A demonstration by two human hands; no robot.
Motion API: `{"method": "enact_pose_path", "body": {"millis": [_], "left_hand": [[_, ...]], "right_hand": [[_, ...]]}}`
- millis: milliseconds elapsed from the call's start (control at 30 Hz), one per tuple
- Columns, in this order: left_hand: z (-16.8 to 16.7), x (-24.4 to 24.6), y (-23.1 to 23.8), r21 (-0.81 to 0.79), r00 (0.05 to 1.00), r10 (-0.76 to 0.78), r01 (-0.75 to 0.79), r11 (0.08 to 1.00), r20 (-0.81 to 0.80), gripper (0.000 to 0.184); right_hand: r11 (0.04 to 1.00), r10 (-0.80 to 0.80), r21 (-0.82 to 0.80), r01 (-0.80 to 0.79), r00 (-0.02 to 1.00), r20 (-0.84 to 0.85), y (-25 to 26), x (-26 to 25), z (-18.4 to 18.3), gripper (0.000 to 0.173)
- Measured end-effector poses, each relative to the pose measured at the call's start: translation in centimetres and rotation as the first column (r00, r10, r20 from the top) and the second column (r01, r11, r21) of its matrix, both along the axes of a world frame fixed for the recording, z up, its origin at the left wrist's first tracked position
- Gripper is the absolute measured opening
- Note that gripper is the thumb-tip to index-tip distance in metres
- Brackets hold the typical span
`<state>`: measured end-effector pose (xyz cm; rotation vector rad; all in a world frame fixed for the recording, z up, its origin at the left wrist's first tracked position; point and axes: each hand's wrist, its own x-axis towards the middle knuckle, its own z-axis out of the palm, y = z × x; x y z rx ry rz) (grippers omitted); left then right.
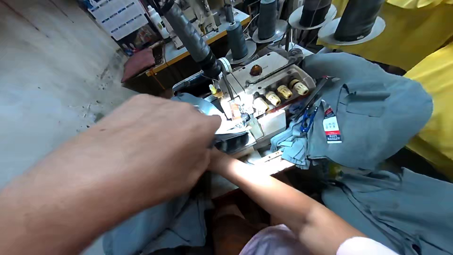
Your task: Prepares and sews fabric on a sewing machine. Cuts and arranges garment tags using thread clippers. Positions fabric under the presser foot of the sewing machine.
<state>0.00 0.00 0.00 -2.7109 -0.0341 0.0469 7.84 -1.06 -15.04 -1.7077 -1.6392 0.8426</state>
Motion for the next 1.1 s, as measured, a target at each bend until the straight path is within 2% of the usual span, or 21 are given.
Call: {"method": "enact_pose_path", "body": {"millis": [33, 100, 133, 167, 200, 233, 300, 367, 433, 500, 567, 633, 767, 833, 1100], "left_hand": [[-0.2, -1.2, 1.6, -0.026, 0.999, 0.014, -0.013, 1.0, 0.031, 0.032], [-1.3, -3.4, 4.3, -0.09, 0.994, 0.06, -0.051, 0.995, 0.092, 0.052], [-2.1, -4.3, 5.1, -0.132, 0.989, 0.086, -0.07, 0.989, 0.122, 0.057], [-2.8, -5.0, 5.7, -0.174, 0.983, 0.105, -0.078, 0.982, 0.15, 0.059], [-3.4, -5.5, 6.1, -0.207, 0.978, 0.113, -0.076, 0.975, 0.174, 0.059], [-3.8, -5.7, 6.2, -0.229, 0.975, 0.116, -0.071, 0.971, 0.189, 0.059], [-4.4, -6.0, 6.0, -0.256, 0.97, 0.098, -0.039, 0.966, 0.222, 0.054], [-4.6, -6.1, 5.5, -0.257, 0.967, 0.065, 0.0, 0.966, 0.245, 0.044], [-4.8, -6.0, 4.8, -0.209, 0.967, 0.026, 0.029, 0.978, 0.255, 0.033], [-5.0, -6.1, 4.4, -0.123, 0.972, -0.017, 0.047, 0.991, 0.235, 0.024], [-5.1, -6.4, 4.5, -0.079, 0.979, -0.046, 0.063, 0.995, 0.2, 0.029], [-5.2, -6.7, 4.3, -0.062, 0.982, -0.056, 0.069, 0.996, 0.182, 0.036], [-5.8, -6.9, 4.2, -0.032, 0.975, -0.056, 0.065, 0.997, 0.216, 0.034], [-6.0, -6.9, 4.2, -0.02, 0.975, -0.058, 0.063, 0.998, 0.216, 0.034], [-6.1, -7.4, 4.3, 0.009, 0.972, -0.045, 0.044, 0.999, 0.229, 0.036]], "right_hand": [[0.995, 0.041, 0.095, -0.042, 0.999, 0.006, -0.8, 0.8, -0.8, 0.033], [0.898, -0.066, 0.436, 0.057, 0.998, 0.005, -2.8, 1.9, -4.9, 0.028], [0.767, -0.197, 0.616, 0.179, 0.98, -0.039, -3.5, 2.5, -7.0, 0.022], [0.627, -0.311, 0.719, 0.301, 0.942, -0.123, -3.8, 3.4, -8.7, 0.018], [0.53, -0.389, 0.75, 0.396, 0.899, -0.2, -4.0, 4.4, -9.7, 0.016], [0.495, -0.445, 0.741, 0.453, 0.865, -0.232, -4.4, 5.3, -9.9, 0.014], [0.524, -0.481, 0.714, 0.464, 0.853, -0.202, -4.9, 6.4, -9.1, 0.017], [0.541, -0.416, 0.75, 0.379, 0.896, -0.153, -4.3, 6.2, -7.9, 0.024], [0.537, -0.289, 0.807, 0.243, 0.953, -0.095, -3.5, 4.9, -6.1, 0.024], [0.504, -0.104, 0.855, 0.119, 0.992, -0.076, -3.2, 3.3, -4.1, 0.012], [0.462, 0.003, 0.886, 0.049, 0.998, -0.057, -3.4, 2.6, -2.9, 0.013], [0.485, -0.009, 0.874, 0.036, 0.999, -0.036, -3.8, 3.5, -3.8, 0.012], [0.556, -0.232, 0.826, 0.092, 0.972, 0.048, -4.2, 7.2, -8.4, 0.019], [0.556, -0.268, 0.823, 0.12, 0.962, 0.041, -4.5, 8.3, -9.6, 0.019], [0.552, -0.276, 0.822, 0.137, 0.961, 0.025, -4.8, 8.8, -8.8, 0.016]]}}
